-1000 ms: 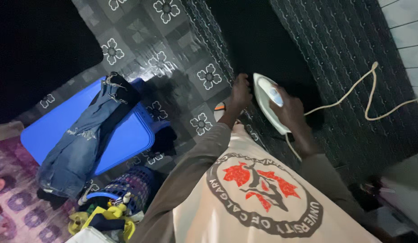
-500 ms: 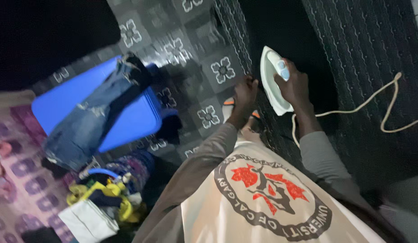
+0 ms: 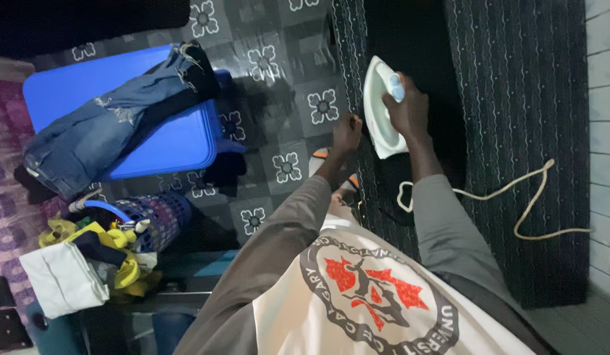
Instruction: The person irons a pair of black trousers on a floor mat using a steam iron, flattening the legs and folding them between presses.
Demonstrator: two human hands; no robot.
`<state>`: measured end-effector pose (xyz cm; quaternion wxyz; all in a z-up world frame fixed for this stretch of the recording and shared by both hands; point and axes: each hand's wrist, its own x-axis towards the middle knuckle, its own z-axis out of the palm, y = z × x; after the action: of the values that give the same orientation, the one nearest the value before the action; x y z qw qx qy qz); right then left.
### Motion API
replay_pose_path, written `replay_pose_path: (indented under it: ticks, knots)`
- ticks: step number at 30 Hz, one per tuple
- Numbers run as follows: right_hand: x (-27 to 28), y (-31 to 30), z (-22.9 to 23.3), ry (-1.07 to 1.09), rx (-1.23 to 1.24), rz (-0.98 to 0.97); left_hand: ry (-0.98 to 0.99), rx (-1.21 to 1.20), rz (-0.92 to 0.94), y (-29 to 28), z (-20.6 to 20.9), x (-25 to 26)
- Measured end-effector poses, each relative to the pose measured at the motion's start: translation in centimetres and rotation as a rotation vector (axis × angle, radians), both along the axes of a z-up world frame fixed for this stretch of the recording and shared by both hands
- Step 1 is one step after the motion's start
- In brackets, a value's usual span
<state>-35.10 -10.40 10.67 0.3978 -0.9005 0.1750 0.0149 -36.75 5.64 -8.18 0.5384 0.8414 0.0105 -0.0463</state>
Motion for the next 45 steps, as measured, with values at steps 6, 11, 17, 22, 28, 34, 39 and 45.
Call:
replay_pose_path:
  ticks: [6,11,17,22,28,34,39,45]
  knots:
    - [-5.7,1.9,0.4,0.151,-0.138,0.094,-0.008,0.054,-0.018,-0.3,-0.2,-0.3]
    - [-13.3,2.8,1.9,0.257,-0.121,0.029,0.001,0.112,-0.022,-0.4,-1.3,-1.1]
    - [-13.0,3.1,1.2,0.198,-0.252,-0.070,-0.222,0.162,-0.026,-0.5,-2.8,-1.6]
    - [-14.1,2.6,3.4,0.285,-0.067,-0.096,-0.060,-0.006,0.022,-0.7,-2.6,-1.2]
    - [-20.2,-4.3,5.3,0.519,-0.063,-0.117,-0.239,0.171,-0.030,-0.1,-2.0,-0.6]
    - [-25.9,-10.1,5.7,0.379,-0.246,-0.253,-0.118,0.224,-0.113,-1.5,-0.4,-4.6]
    - [-23.1,-12.2,5.3,0.147,-0.232,-0.212,-0.088,0.240,-0.570,-6.2,7.5,-12.1]
    - [-13.2,-10.5,3.2,0.141,-0.156,-0.185,0.042,0.464,-0.799,-9.0,15.9,-11.8]
